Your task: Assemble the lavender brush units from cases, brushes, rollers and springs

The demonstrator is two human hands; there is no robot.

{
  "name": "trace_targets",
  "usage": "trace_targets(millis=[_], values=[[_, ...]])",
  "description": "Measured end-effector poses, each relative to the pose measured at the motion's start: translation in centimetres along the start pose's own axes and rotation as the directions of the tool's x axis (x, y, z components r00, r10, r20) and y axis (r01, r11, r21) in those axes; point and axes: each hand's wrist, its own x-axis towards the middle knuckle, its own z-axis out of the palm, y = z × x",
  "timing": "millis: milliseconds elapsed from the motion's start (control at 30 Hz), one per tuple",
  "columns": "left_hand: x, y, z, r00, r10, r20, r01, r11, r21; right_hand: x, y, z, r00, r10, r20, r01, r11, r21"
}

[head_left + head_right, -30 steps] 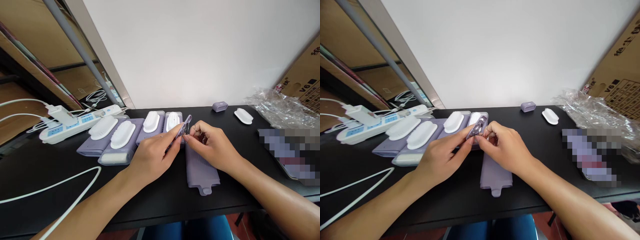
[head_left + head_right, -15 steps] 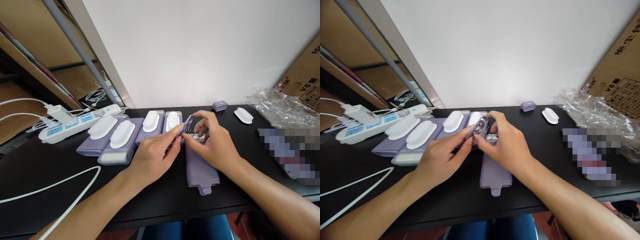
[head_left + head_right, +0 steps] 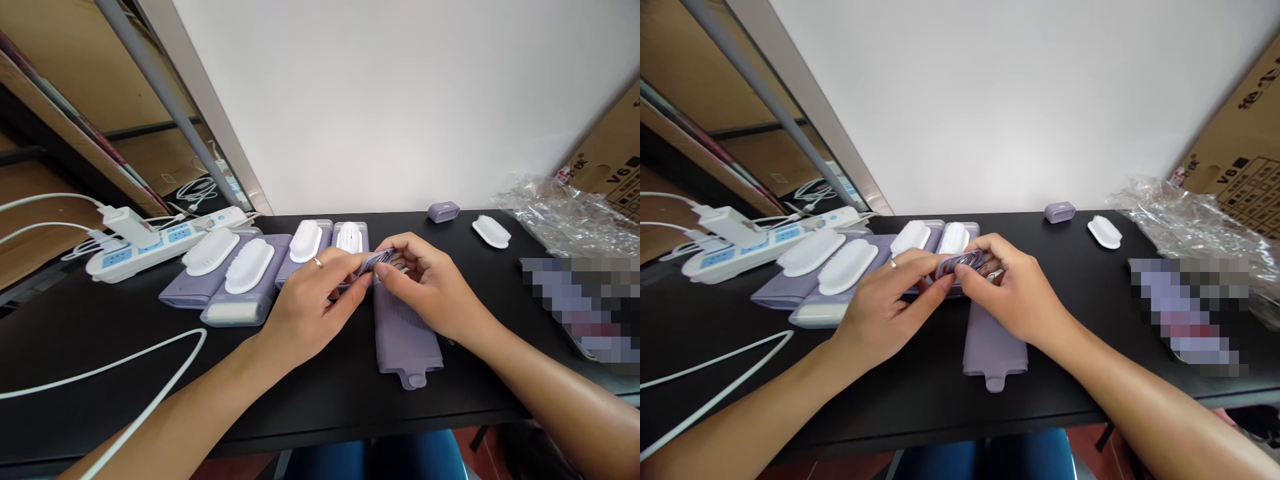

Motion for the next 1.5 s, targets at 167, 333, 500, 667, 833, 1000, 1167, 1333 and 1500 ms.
trace_targets(millis=[167, 333, 500, 667, 833, 1000, 1167, 1333, 1500], values=[[0.1, 0.0, 0.0, 0.999, 0.043, -0.031, -0.044, 0.998, -0.039, 0.1, -0.3, 0.1, 0.998, 0.05, 0.036, -0.053, 0.993, 0.109], [-0.1, -0.2, 0.2, 0.996, 0.075, -0.05, -0.075, 0.997, -0.013, 0.1, -0.3, 0.2, 0.997, 0.063, 0.041, -0.068, 0.991, 0.113], [-0.1, -0.1, 0.0, 0.997, 0.055, -0.053, -0.054, 0.998, 0.015, 0.1, -0.4, 0.2, 0.996, 0.07, 0.049, -0.075, 0.991, 0.111], [0.1, 0.3, -0.1, 0.997, -0.07, -0.03, 0.071, 0.997, 0.011, -0.1, -0.5, 0.2, 0.994, 0.084, 0.075, -0.092, 0.99, 0.105], [0.1, 0.7, -0.2, 0.987, -0.157, -0.025, 0.157, 0.988, 0.005, -0.3, -0.5, 0.2, 0.99, 0.093, 0.106, -0.105, 0.989, 0.108], [0.5, 0.9, -0.3, 0.973, -0.231, -0.016, 0.229, 0.971, -0.068, -0.4, -0.8, 0.0, 0.983, 0.095, 0.157, -0.11, 0.99, 0.089], [0.6, 0.5, -0.6, 0.944, -0.322, 0.071, 0.329, 0.909, -0.257, 0.0, -1.1, -0.8, 0.985, 0.042, 0.17, -0.046, 0.999, 0.018], [0.7, 0.3, -1.0, 0.908, -0.362, 0.212, 0.414, 0.856, -0.31, 0.4, -0.9, -2.0, 0.986, -0.063, 0.153, 0.078, 0.992, -0.099], [0.9, 0.4, -1.2, 0.909, -0.314, 0.276, 0.381, 0.893, -0.24, 0.4, -0.6, -2.8, 0.971, -0.113, 0.208, 0.151, 0.972, -0.178]])
